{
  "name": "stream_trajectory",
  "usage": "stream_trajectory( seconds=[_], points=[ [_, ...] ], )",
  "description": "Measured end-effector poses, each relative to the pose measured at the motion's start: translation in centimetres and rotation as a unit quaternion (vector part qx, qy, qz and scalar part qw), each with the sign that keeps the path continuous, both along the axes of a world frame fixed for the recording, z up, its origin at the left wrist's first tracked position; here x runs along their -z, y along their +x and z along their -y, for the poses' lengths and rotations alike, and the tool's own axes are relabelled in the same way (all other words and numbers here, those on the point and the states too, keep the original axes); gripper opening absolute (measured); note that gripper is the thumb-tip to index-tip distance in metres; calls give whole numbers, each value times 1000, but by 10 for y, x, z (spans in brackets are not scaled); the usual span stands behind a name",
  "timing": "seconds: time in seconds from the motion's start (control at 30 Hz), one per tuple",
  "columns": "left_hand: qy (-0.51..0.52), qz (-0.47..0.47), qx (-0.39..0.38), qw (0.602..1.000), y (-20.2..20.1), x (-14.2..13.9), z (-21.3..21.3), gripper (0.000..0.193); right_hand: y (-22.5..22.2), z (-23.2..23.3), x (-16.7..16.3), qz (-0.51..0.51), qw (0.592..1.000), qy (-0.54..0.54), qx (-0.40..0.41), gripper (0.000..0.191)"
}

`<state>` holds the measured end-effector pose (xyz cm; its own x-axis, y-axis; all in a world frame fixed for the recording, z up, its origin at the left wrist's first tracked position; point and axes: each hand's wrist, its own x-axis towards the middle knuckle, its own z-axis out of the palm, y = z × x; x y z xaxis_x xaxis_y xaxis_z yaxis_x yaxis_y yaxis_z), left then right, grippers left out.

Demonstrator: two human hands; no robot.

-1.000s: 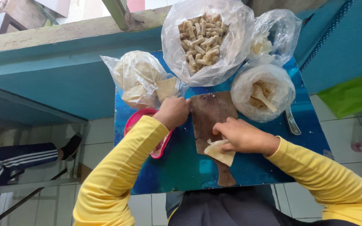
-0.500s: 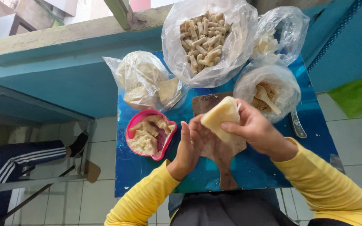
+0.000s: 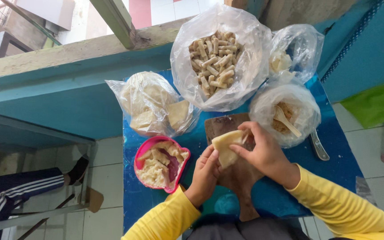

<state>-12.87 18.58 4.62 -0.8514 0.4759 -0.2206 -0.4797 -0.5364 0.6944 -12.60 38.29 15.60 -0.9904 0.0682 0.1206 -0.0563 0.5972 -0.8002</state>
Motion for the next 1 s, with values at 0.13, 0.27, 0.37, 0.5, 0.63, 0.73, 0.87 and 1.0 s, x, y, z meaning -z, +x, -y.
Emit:
stream_trajectory(
  seconds=[0.13, 0.27, 0.37, 0.5, 0.63, 0.73, 0.87, 1.0],
  points=[
    [106, 33, 47, 993, -2, -23, 1, 48, 11, 3, -8, -239, 952, 157, -112, 41],
    [91, -37, 95, 991, -4, -35, 4, 62, 15, 8, -7, -218, 954, 147, -146, 19],
    [13, -47, 102, 994, -5, -33, 5, 64, 15, 8, -7, -227, 961, 94, -128, 14],
    [3, -47, 100, 994, -5, -29, 5, 63, 16, 8, -6, -200, 972, 51, -109, 13],
    [-67, -112, 78, 988, -2, -28, 2, 60, 18, 9, 6, -163, 981, 16, -102, 9],
    [-110, -135, 39, 984, -5, -24, 1, 54, 16, 4, 27, -65, 985, -150, -60, 6],
    [-120, -118, 6, 986, -6, -15, 4, 50, -1, -9, 59, 23, 862, -506, 15, 12],
    [-83, -66, -53, 993, -2, -7, 6, 49, -13, -26, 66, 140, 713, -685, 59, 18]
  ],
)
